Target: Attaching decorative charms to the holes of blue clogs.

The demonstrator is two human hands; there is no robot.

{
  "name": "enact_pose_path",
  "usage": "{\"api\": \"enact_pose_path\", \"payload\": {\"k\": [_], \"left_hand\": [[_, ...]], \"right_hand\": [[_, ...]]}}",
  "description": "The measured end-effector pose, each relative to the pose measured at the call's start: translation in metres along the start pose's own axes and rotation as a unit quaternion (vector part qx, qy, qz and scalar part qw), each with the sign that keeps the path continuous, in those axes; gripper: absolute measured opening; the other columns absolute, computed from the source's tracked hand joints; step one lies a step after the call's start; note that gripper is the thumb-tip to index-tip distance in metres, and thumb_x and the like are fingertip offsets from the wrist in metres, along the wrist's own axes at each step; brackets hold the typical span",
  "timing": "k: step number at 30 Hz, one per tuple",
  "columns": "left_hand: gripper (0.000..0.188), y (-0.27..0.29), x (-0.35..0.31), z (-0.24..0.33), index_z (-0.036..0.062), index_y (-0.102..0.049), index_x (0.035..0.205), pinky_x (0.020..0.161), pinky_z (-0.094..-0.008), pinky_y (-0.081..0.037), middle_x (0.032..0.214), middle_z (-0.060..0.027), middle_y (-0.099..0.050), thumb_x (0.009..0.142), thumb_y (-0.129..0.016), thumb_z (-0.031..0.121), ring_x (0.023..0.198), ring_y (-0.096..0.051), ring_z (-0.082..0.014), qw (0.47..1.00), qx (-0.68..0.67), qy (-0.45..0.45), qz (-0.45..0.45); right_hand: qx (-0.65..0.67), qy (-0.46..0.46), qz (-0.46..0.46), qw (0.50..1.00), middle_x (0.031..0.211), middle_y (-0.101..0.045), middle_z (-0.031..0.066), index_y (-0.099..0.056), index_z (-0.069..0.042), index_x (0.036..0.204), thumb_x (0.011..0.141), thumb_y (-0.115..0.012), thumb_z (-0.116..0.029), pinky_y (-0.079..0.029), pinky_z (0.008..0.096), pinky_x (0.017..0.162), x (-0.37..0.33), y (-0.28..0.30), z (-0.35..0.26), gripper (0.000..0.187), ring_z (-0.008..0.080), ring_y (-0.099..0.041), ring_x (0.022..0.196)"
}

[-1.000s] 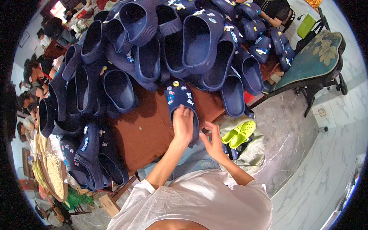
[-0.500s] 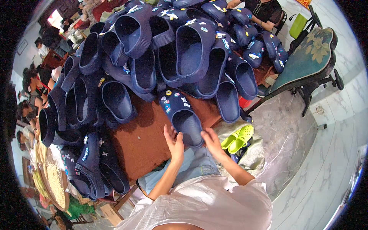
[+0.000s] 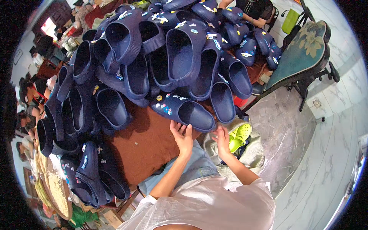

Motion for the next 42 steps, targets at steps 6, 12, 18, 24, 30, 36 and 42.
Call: {"api": "enact_pose_path", "payload": {"k": [6, 12, 18, 24, 30, 36, 42], "left_hand": [[0.076, 0.003, -0.004, -0.001, 0.0082, -0.019, 0.153, 0.103, -0.0389, -0.045, 0.144, -0.0212, -0.035, 0.091, -0.063, 0.002, 0.126, -0.047, -0.0279, 0.998, -0.035, -0.027, -0.044], [0.07, 0.01, -0.02, 0.007, 0.0038, -0.024, 0.151, 0.102, -0.0403, -0.046, 0.142, -0.0213, -0.034, 0.089, -0.056, -0.001, 0.125, -0.047, -0.03, 0.993, 0.033, -0.105, -0.049], [0.07, -0.005, -0.033, 0.04, -0.0009, -0.029, 0.148, 0.102, -0.0437, -0.045, 0.14, -0.0228, -0.036, 0.084, -0.057, -0.001, 0.124, -0.046, -0.0351, 0.954, 0.173, -0.227, -0.093], [0.073, 0.0, -0.029, 0.045, -0.0002, -0.026, 0.15, 0.102, -0.0437, -0.045, 0.138, -0.0235, -0.036, 0.083, -0.057, -0.001, 0.123, -0.046, -0.0362, 0.94, 0.215, -0.241, -0.104], [0.075, -0.005, -0.028, 0.046, 0.0042, -0.025, 0.151, 0.102, -0.0444, -0.045, 0.14, -0.0233, -0.033, 0.084, -0.057, 0.0, 0.124, -0.045, -0.0365, 0.953, 0.191, -0.212, -0.105], [0.075, -0.007, -0.028, 0.044, 0.0044, -0.025, 0.152, 0.102, -0.044, -0.045, 0.139, -0.0227, -0.033, 0.084, -0.057, 0.0, 0.124, -0.046, -0.0362, 0.95, 0.196, -0.219, -0.104], [0.075, 0.001, -0.028, 0.043, 0.0037, -0.026, 0.151, 0.101, -0.0433, -0.046, 0.139, -0.0221, -0.033, 0.083, -0.057, 0.0, 0.123, -0.047, -0.0352, 0.954, 0.192, -0.208, -0.103]], "right_hand": [[-0.063, 0.134, 0.245, 0.958, 0.109, -0.054, 0.0073, -0.05, -0.006, 0.119, 0.099, -0.051, -0.03, -0.048, 0.0356, 0.082, 0.024, 0.125, 0.005, 0.03, 0.0196, -0.055, 0.096], [-0.293, 0.447, 0.245, 0.809, 0.115, -0.05, 0.0183, -0.052, 0.0, 0.118, 0.098, -0.053, -0.019, -0.041, 0.0408, 0.098, 0.101, 0.119, -0.134, 0.027, 0.031, -0.049, 0.115], [-0.527, 0.417, 0.298, 0.678, 0.122, -0.052, 0.0278, -0.052, -0.002, 0.127, 0.094, -0.06, -0.036, -0.044, 0.0453, 0.099, 0.178, 0.08, -0.205, 0.047, 0.0409, -0.053, 0.116], [-0.547, 0.213, 0.19, 0.787, 0.11, -0.066, 0.0246, -0.062, -0.003, 0.117, 0.094, -0.053, -0.047, -0.046, 0.045, 0.094, 0.238, 0.09, -0.195, 0.049, 0.0406, -0.061, 0.109], [-0.505, 0.25, 0.248, 0.788, 0.117, -0.065, 0.0241, -0.061, -0.004, 0.12, 0.096, -0.053, -0.041, -0.046, 0.0439, 0.095, 0.228, 0.111, -0.188, 0.045, 0.0406, -0.06, 0.113], [-0.452, 0.243, 0.281, 0.811, 0.118, -0.065, 0.0237, -0.058, -0.004, 0.124, 0.097, -0.053, -0.04, -0.045, 0.0426, 0.097, 0.213, 0.123, -0.188, 0.044, 0.0389, -0.06, 0.114], [-0.412, 0.304, 0.292, 0.807, 0.109, -0.062, 0.0223, -0.056, -0.005, 0.117, 0.099, -0.051, -0.035, -0.044, 0.0481, 0.093, 0.17, 0.113, -0.18, 0.036, 0.0421, -0.058, 0.105]]}}
Point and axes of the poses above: each hand's wrist, its own x-axis towards the middle knuckle, its own y-axis out of the back of the hand, z = x × y, the point moved 8 cm from there along x, towards the middle knuckle
